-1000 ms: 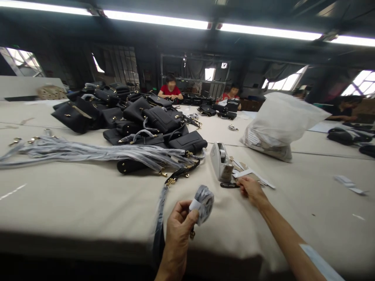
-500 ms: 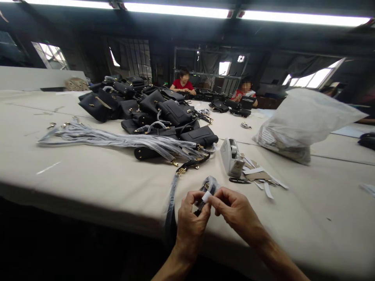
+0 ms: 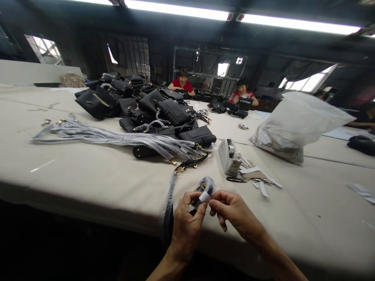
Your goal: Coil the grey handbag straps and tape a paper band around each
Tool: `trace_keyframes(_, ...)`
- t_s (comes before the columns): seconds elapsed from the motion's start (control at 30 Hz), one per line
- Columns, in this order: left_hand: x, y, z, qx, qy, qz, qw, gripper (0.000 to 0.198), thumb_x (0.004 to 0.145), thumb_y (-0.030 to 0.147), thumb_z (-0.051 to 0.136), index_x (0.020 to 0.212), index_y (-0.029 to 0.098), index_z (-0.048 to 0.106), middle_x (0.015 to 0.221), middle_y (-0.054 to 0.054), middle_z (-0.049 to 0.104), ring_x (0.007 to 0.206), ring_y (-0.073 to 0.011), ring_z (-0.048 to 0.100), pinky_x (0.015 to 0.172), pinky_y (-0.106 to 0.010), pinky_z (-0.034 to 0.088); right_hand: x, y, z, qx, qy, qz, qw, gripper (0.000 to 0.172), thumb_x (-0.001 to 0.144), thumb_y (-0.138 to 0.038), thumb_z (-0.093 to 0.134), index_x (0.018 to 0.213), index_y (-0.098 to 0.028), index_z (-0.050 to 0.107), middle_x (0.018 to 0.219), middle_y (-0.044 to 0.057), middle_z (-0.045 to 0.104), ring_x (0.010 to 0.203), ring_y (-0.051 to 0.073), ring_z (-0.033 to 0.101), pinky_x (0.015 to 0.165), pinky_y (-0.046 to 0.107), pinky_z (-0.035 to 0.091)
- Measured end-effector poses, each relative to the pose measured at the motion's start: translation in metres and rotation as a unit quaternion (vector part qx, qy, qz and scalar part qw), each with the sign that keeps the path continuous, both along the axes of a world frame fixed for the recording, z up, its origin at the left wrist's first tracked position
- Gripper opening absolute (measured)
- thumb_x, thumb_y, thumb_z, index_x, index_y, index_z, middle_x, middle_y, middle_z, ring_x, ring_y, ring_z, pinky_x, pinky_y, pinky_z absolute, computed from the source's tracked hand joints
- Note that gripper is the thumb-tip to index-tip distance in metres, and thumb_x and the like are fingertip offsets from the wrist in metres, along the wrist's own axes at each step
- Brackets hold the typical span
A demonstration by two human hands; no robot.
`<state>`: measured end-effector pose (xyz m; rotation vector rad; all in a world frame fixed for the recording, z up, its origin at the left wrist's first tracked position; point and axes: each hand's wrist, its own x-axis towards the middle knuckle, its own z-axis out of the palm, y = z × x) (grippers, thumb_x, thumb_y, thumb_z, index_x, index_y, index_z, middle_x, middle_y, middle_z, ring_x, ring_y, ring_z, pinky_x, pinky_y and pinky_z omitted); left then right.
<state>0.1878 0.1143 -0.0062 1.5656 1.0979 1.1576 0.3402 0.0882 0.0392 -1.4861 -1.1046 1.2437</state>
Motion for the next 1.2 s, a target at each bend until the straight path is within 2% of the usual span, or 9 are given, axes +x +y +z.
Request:
trace_keyframes(0.23,0.004,-0.004,-0.005,0.11,0.001,0.019,0.994,0.01,0.086,0.028,0.067,0.095,0.024,0.072,0.092,-0.006,0.074,0.091,-0.0254,0.066,0.085,-0.038,0.05,0.016,-0.003,-0.011,-0.041,0.051,0.02,0.998,0.057,0.07,-0.054,0.081,0.104,-0.017,0.054,0.063,-0.002,0.068,0.04,0.01,0.054,0.037,0.02,0.046)
trace_keyframes(0.37,0.006,-0.005,-0.003,0.028,-0.012,-0.005,1.0,0.015,0.087,0.034,0.068,0.097,0.023,0.069,0.095,-0.007,0.074,0.093,-0.0264,0.067,0.085,-0.038,0.049,0.015,-0.008,-0.013,-0.022,0.097,0.018,0.995,0.052,0.072,-0.046,0.083,0.103,-0.017,0.053,0.071,0.0,0.07,0.059,0.014,0.066,0.058,0.026,0.056)
trace_keyframes(0.47,0.006,-0.006,-0.001,-0.008,-0.019,-0.027,0.999,0.017,0.088,0.036,0.066,0.099,0.023,0.068,0.098,-0.007,0.074,0.096,-0.0267,0.066,0.086,-0.038,0.048,0.012,-0.009,-0.012,-0.007,0.102,0.01,0.995,0.048,0.071,-0.041,0.085,0.098,-0.017,0.053,0.075,0.002,0.073,0.068,0.017,0.07,0.067,0.028,0.055)
trace_keyframes(0.7,0.003,-0.008,0.006,-0.037,-0.014,-0.07,0.997,0.015,0.086,0.032,0.066,0.098,0.023,0.069,0.096,-0.005,0.074,0.095,-0.0265,0.064,0.085,-0.035,0.045,0.009,-0.008,-0.023,0.028,-0.006,-0.075,0.997,0.043,0.071,-0.05,0.08,0.084,-0.021,0.05,0.059,-0.002,0.068,0.052,0.017,0.065,0.052,0.027,0.051)
trace_keyframes(0.8,0.001,-0.009,0.013,-0.066,-0.055,-0.104,0.991,0.013,0.086,0.028,0.065,0.097,0.023,0.068,0.092,-0.004,0.073,0.092,-0.0236,0.064,0.084,-0.032,0.045,0.008,-0.01,-0.026,0.03,-0.109,-0.105,0.988,0.037,0.074,-0.049,0.074,0.079,-0.024,0.048,0.055,-0.004,0.063,0.046,0.017,0.061,0.045,0.027,0.047)
trace_keyframes(0.9,0.001,-0.011,0.02,-0.103,-0.109,-0.145,0.978,0.012,0.084,0.029,0.066,0.094,0.021,0.067,0.087,-0.002,0.071,0.084,-0.0201,0.064,0.078,-0.028,0.046,0.011,-0.014,-0.026,0.078,-0.303,-0.175,0.934,0.033,0.076,-0.048,0.07,0.078,-0.025,0.047,0.059,-0.002,0.061,0.05,0.019,0.06,0.048,0.03,0.047)
trace_keyframes(1.0,0.003,-0.013,0.024,-0.141,-0.143,-0.169,0.965,0.016,0.082,0.032,0.069,0.092,0.02,0.065,0.083,-0.002,0.069,0.076,-0.017,0.061,0.069,-0.025,0.044,0.016,-0.016,-0.026,0.262,-0.474,-0.23,0.809,0.031,0.08,-0.045,0.066,0.098,-0.022,0.054,0.085,0.008,0.069,0.078,0.029,0.067,0.069,0.044,0.055)
trace_keyframes(1.1,0.007,-0.015,0.023,-0.192,-0.19,-0.188,0.944,0.023,0.077,0.032,0.073,0.089,0.02,0.058,0.078,-0.001,0.068,0.065,-0.0135,0.058,0.062,-0.024,0.042,0.022,-0.017,-0.023,0.434,-0.544,-0.182,0.694,0.045,0.087,-0.032,0.059,0.128,-0.015,0.05,0.123,0.021,0.061,0.118,0.039,0.056,0.096,0.059,0.047)
trace_keyframes(1.2,0.01,-0.02,0.021,-0.216,-0.218,-0.181,0.934,0.034,0.075,0.031,0.075,0.094,0.022,0.049,0.079,0.0,0.068,0.062,-0.0129,0.058,0.06,-0.024,0.043,0.024,-0.018,-0.019,0.49,-0.536,-0.106,0.68,0.05,0.089,-0.021,0.055,0.138,-0.012,0.044,0.124,0.02,0.062,0.121,0.034,0.055,0.105,0.057,0.041)
